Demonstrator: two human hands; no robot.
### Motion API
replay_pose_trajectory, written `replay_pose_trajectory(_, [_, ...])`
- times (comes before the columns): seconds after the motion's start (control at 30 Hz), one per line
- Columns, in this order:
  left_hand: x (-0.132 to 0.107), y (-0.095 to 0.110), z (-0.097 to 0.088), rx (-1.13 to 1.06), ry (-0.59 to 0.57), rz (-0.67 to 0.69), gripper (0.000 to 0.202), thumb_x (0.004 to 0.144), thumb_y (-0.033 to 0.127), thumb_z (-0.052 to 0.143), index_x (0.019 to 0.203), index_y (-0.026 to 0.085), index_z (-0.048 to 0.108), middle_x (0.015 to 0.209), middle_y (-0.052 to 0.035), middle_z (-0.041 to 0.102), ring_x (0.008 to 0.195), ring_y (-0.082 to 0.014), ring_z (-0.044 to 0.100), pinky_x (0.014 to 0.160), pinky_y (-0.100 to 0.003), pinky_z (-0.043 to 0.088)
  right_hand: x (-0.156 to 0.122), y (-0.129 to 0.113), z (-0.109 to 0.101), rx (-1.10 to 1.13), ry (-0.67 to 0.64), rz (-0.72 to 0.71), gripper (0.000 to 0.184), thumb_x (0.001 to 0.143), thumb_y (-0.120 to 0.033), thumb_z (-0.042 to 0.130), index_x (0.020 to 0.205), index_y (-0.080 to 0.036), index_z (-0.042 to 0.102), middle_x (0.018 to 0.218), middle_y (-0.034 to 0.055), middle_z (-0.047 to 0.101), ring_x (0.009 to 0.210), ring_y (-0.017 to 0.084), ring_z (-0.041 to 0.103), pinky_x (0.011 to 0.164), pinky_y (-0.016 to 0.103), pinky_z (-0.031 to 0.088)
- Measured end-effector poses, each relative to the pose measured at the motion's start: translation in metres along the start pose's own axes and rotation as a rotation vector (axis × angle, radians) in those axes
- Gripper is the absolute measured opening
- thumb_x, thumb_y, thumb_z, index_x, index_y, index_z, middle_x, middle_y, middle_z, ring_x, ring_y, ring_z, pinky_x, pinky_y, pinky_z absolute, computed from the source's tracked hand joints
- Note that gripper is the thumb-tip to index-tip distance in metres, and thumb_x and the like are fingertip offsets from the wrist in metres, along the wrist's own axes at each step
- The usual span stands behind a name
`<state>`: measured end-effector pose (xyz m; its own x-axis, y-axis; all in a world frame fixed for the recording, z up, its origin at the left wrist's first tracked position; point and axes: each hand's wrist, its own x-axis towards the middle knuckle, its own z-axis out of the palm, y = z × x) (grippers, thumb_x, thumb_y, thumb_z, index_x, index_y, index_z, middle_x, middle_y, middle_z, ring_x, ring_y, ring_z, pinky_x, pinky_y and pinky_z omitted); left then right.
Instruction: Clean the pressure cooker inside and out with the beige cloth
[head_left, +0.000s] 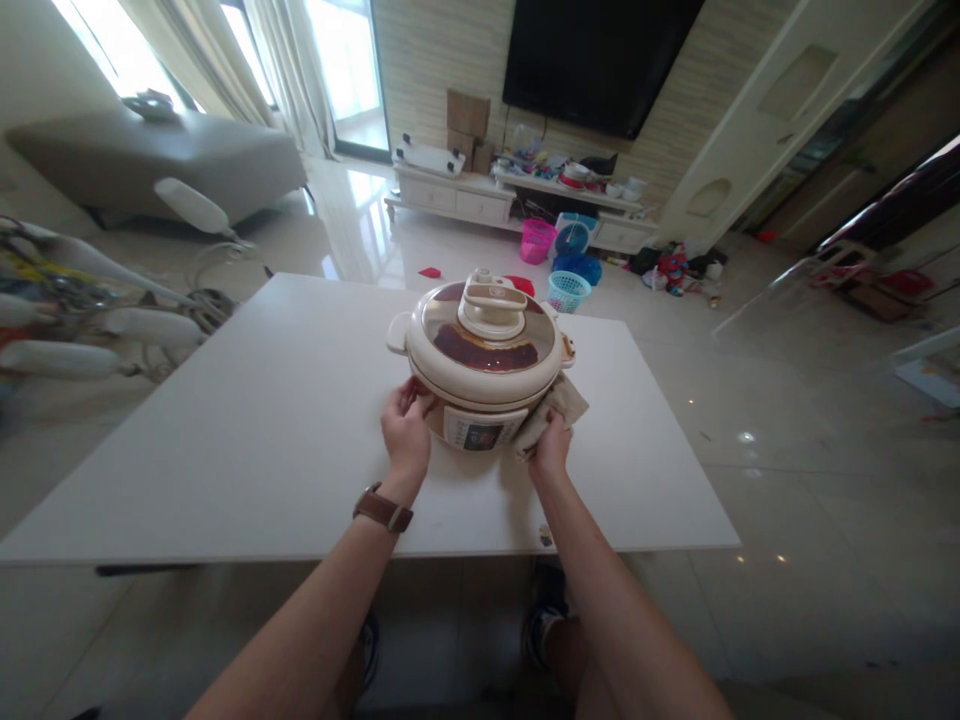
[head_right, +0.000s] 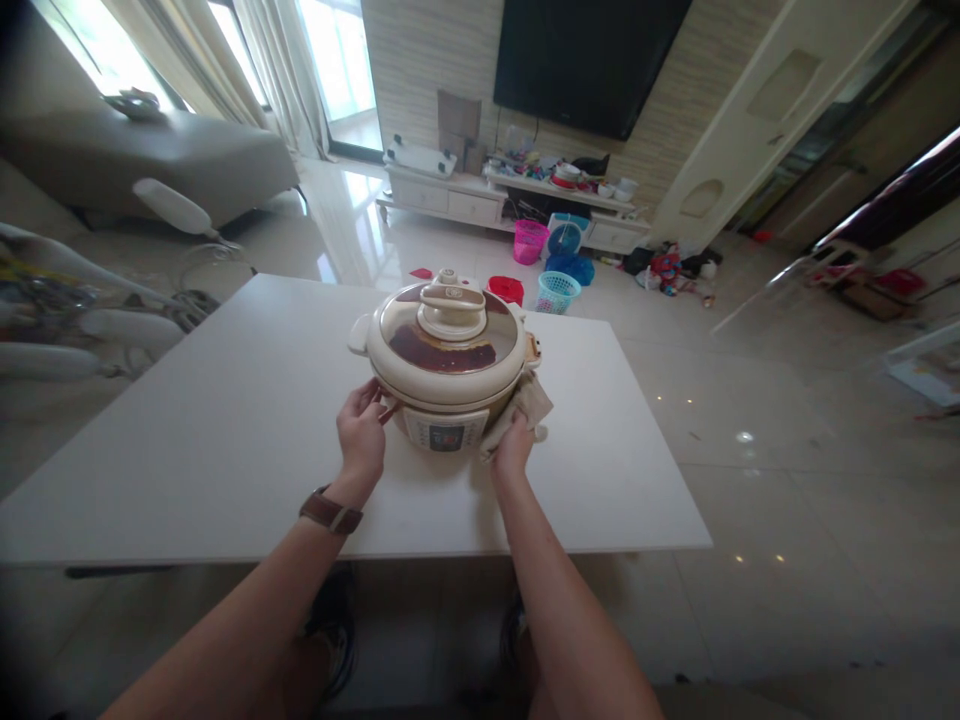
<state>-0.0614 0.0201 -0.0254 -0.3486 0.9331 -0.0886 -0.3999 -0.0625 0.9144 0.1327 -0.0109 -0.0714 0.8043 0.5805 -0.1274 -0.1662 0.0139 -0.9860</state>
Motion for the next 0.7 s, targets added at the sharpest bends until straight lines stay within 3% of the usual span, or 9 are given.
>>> replay_pose_trajectory(0.13, [0.001,-0.001,0.0,0.004,0.005,-0.007,0.03,0.081,0.011,0.065,0.109,0.018,0.074,0.131,-0.0133,0.076,0.129,-0.0261,0.071,0.116,-0.048,0.056,-0.04,-0.01,-0.002,-0.038,0.032,-0.073,0.051,0.088,-0.053,0.059,0.123,-0.018,0.071,0.13,0.0119,0.076,0.125,0.027,0.069,0.109,0.043,0.053])
replay_pose_trajectory(0.2, [0.001,-0.002,0.0,0.016,0.016,-0.002,0.035,0.081,0.008,0.062,0.112,0.018,0.074,0.132,-0.0125,0.076,0.13,-0.0249,0.07,0.118,-0.047,0.054,-0.05,-0.013,-0.001,-0.041,0.017,-0.098,0.055,0.089,-0.055,0.06,0.128,-0.017,0.07,0.136,0.0129,0.074,0.131,0.027,0.066,0.116,0.043,0.049])
replay_pose_trajectory(0.4, [0.001,-0.003,-0.001,0.018,0.02,-0.004,0.04,0.08,0.006,0.06,0.116,0.018,0.074,0.134,-0.0132,0.075,0.134,-0.0264,0.068,0.115,-0.048,0.057,-0.017,-0.024,0.004,-0.108,0.036,-0.012,0.048,0.088,-0.042,0.053,0.122,-0.013,0.07,0.131,0.0159,0.075,0.129,0.028,0.067,0.116,0.043,0.049])
replay_pose_trajectory(0.6, [0.0,-0.004,0.0,0.035,0.021,0.025,0.035,0.081,0.012,0.069,0.114,0.02,0.074,0.134,-0.0126,0.076,0.132,-0.0255,0.069,0.116,-0.045,0.056,-0.048,-0.016,0.003,-0.062,-0.017,-0.111,0.057,0.089,-0.053,0.058,0.131,-0.015,0.067,0.145,0.0162,0.068,0.142,0.029,0.058,0.125,0.046,0.04])
replay_pose_trajectory(0.7, [0.0,-0.004,0.0,0.045,0.029,0.041,0.037,0.081,0.012,0.069,0.117,0.02,0.074,0.137,-0.0134,0.075,0.135,-0.0259,0.068,0.115,-0.044,0.055,-0.044,-0.018,0.005,-0.051,0.009,-0.119,0.058,0.089,-0.051,0.057,0.133,-0.014,0.066,0.146,0.0171,0.067,0.142,0.028,0.058,0.126,0.046,0.039])
